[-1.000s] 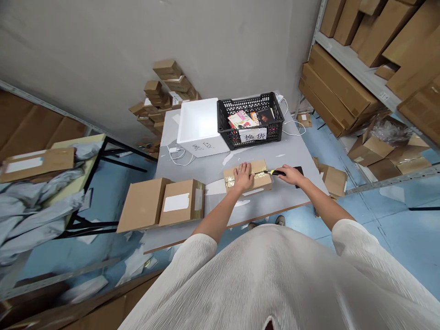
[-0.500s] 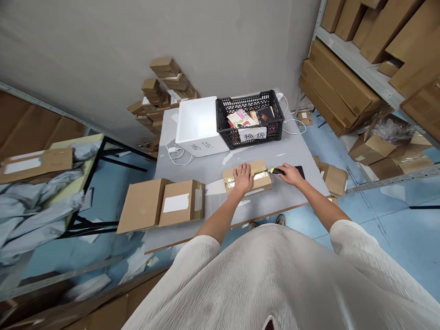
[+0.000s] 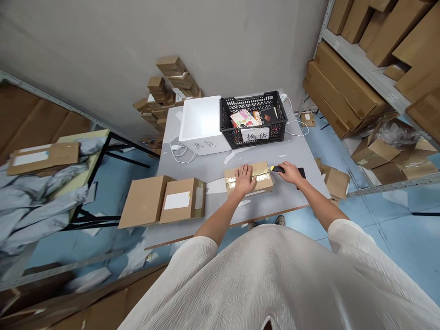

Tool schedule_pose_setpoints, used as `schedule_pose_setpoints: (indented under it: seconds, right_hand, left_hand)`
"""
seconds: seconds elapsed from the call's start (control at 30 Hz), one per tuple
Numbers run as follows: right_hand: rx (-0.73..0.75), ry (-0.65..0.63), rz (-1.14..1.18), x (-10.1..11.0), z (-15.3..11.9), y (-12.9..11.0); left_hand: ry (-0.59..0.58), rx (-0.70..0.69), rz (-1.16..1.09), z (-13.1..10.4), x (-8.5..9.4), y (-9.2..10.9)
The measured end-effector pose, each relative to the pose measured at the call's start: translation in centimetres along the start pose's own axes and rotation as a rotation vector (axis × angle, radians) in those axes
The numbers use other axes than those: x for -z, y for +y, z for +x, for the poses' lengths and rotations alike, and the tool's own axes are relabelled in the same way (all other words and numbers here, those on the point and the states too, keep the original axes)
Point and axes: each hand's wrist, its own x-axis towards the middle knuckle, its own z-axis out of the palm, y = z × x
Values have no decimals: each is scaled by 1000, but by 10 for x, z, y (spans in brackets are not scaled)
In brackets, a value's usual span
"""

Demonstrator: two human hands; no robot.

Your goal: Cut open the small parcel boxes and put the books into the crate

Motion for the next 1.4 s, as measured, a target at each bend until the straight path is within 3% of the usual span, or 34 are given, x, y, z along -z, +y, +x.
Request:
schedule_pose_setpoints:
  seconds: [0.23, 0.43, 0.77, 1.17, 1.4]
  right_hand:
    - [-267, 16, 94, -33, -27, 23]
    - [-499, -86, 2, -69, -36, 45]
    - [-618, -127, -151, -106, -38, 66]
    - [-614, -125, -199, -115, -41, 65]
    - [-577, 59, 114, -97, -19, 39]
  left_hand:
    - [6, 2, -11, -3, 2, 4]
    - [92, -2, -9, -19, 2, 9]
    - [88, 37, -13, -55, 2, -3]
    - [128, 123, -34, -73, 8, -26]
    - [232, 289, -159, -82, 8, -51]
